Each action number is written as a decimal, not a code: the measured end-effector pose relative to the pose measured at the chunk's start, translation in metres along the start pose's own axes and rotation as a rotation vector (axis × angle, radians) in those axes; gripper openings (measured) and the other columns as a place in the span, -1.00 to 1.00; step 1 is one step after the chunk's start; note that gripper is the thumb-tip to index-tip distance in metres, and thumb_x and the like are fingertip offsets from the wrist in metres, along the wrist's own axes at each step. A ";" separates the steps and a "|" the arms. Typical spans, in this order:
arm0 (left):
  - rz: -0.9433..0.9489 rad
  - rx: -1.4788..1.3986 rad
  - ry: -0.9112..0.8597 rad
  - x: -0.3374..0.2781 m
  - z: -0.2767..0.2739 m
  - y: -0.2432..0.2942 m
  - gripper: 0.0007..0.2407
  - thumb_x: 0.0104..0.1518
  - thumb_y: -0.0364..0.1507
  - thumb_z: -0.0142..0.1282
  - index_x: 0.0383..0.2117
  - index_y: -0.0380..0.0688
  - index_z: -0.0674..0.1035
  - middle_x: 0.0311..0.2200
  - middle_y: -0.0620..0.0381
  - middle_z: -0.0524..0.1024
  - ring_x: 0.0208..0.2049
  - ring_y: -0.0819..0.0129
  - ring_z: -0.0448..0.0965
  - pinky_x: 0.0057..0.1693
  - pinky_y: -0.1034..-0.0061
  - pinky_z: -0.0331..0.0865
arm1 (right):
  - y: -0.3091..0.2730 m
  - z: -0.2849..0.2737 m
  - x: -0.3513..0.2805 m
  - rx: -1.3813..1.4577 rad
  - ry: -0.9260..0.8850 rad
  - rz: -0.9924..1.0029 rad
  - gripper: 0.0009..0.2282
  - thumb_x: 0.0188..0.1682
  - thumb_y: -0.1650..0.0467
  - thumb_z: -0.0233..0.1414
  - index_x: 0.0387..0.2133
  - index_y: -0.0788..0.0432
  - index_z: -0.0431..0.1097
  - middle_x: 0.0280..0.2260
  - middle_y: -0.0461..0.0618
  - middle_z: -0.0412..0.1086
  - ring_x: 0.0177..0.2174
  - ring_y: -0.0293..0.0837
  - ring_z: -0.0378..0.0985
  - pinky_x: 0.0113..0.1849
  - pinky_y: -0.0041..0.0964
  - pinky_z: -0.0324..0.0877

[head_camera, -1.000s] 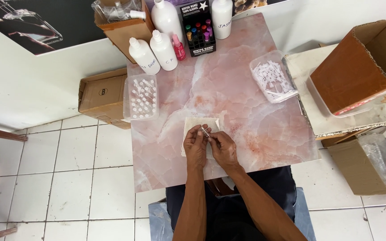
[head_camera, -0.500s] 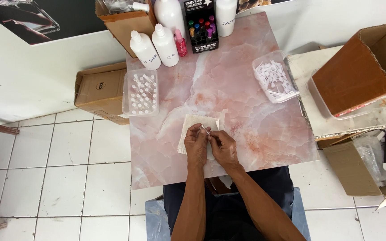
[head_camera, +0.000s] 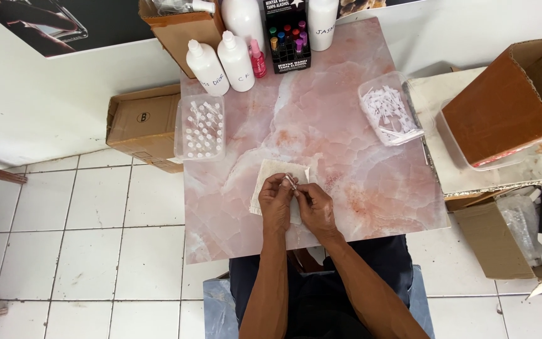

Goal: Assembling and wrapping perfume samples using white protective material on a workspace.

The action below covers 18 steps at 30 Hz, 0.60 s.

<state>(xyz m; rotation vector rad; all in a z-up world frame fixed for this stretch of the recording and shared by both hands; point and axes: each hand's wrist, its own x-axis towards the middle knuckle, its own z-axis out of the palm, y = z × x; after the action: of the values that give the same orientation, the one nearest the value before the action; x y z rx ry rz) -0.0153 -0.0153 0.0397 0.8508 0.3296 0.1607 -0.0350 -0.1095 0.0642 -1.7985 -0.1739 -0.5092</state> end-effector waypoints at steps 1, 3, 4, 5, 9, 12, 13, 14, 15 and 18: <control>-0.001 0.001 0.000 -0.003 0.002 0.003 -0.81 0.14 -0.54 0.26 -0.16 -0.26 0.54 -0.21 -0.01 0.55 -0.20 0.20 0.68 -0.11 0.48 0.63 | 0.002 0.001 -0.001 0.000 0.000 0.001 -0.97 0.00 0.57 0.15 -0.38 0.30 0.55 -0.53 0.13 0.48 -0.48 -0.08 0.60 -0.45 -0.20 0.49; -0.052 -0.050 -0.030 -0.008 0.007 0.009 -0.85 0.24 -0.50 0.11 -0.12 -0.25 0.52 -0.13 -0.10 0.59 -0.14 0.17 0.68 -0.07 0.48 0.60 | 0.008 0.001 -0.003 -0.012 0.002 0.013 -0.99 0.00 0.57 0.15 -0.38 0.32 0.53 -0.53 0.18 0.47 -0.49 -0.03 0.60 -0.46 -0.16 0.47; -0.054 -0.049 -0.030 -0.006 0.003 0.004 -0.85 0.24 -0.50 0.11 -0.12 -0.25 0.52 -0.13 -0.10 0.59 -0.14 0.17 0.68 -0.07 0.48 0.60 | 0.009 0.002 -0.003 -0.012 0.003 0.015 -0.99 0.00 0.57 0.15 -0.38 0.32 0.53 -0.53 0.18 0.47 -0.49 -0.03 0.60 -0.46 -0.16 0.47; -0.025 -0.035 -0.009 -0.003 -0.001 -0.002 -0.82 0.19 -0.50 0.19 -0.13 -0.25 0.53 -0.19 -0.02 0.56 -0.16 0.20 0.67 -0.07 0.46 0.61 | 0.011 0.002 -0.003 -0.018 -0.007 0.006 -0.97 0.01 0.57 0.14 -0.37 0.30 0.54 -0.52 0.15 0.48 -0.46 -0.06 0.60 -0.43 -0.18 0.48; 0.022 0.059 0.028 0.007 -0.016 -0.014 -0.78 0.08 -0.60 0.31 -0.18 -0.25 0.54 -0.29 0.05 0.52 -0.24 0.23 0.68 -0.06 0.43 0.63 | 0.010 0.000 -0.002 -0.018 -0.045 -0.022 -0.93 -0.02 0.60 0.13 -0.37 0.25 0.56 -0.50 0.07 0.49 -0.42 -0.07 0.61 -0.38 -0.23 0.50; 0.013 0.053 0.023 0.000 0.001 0.008 -0.84 0.18 -0.58 0.18 -0.15 -0.22 0.53 -0.21 -0.02 0.56 -0.20 0.23 0.68 -0.03 0.44 0.61 | 0.005 0.001 0.000 -0.038 -0.066 -0.039 -0.93 -0.03 0.59 0.16 -0.36 0.24 0.57 -0.48 0.05 0.49 -0.41 -0.09 0.60 -0.37 -0.25 0.49; 0.013 0.054 0.022 0.000 0.001 0.011 -0.84 0.18 -0.58 0.18 -0.15 -0.22 0.53 -0.21 -0.02 0.56 -0.20 0.23 0.68 -0.03 0.44 0.61 | 0.009 0.001 -0.001 -0.037 -0.065 -0.038 -0.93 -0.03 0.59 0.16 -0.36 0.24 0.57 -0.48 0.05 0.49 -0.41 -0.09 0.60 -0.37 -0.25 0.49; -0.005 -0.009 0.022 0.000 0.001 0.014 -0.86 0.24 -0.55 0.08 -0.11 -0.22 0.52 -0.18 -0.06 0.58 -0.18 0.22 0.68 -0.03 0.44 0.61 | 0.014 0.001 -0.002 -0.059 -0.070 -0.042 -0.93 -0.04 0.58 0.17 -0.37 0.22 0.58 -0.49 0.02 0.47 -0.40 -0.11 0.60 -0.36 -0.27 0.50; -0.024 -0.072 0.022 -0.001 0.001 0.018 -0.86 0.30 -0.52 -0.02 -0.07 -0.22 0.50 -0.15 -0.11 0.60 -0.17 0.21 0.69 -0.04 0.43 0.61 | 0.018 0.002 -0.004 -0.082 -0.076 -0.045 -0.93 -0.05 0.57 0.18 -0.39 0.19 0.58 -0.49 0.00 0.46 -0.40 -0.13 0.60 -0.35 -0.28 0.50; -0.039 -0.132 0.042 -0.001 0.003 0.019 -0.90 0.29 -0.48 0.05 -0.15 -0.20 0.52 -0.12 -0.11 0.58 -0.15 0.14 0.68 0.00 0.36 0.62 | 0.011 -0.001 -0.004 -0.086 -0.072 -0.031 -0.96 -0.04 0.56 0.19 -0.39 0.21 0.56 -0.53 0.04 0.45 -0.46 -0.09 0.60 -0.41 -0.25 0.50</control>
<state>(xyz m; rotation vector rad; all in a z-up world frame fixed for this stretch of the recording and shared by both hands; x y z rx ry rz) -0.0158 -0.0057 0.0559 0.7108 0.3710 0.1623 -0.0342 -0.1128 0.0529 -1.9018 -0.2326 -0.4801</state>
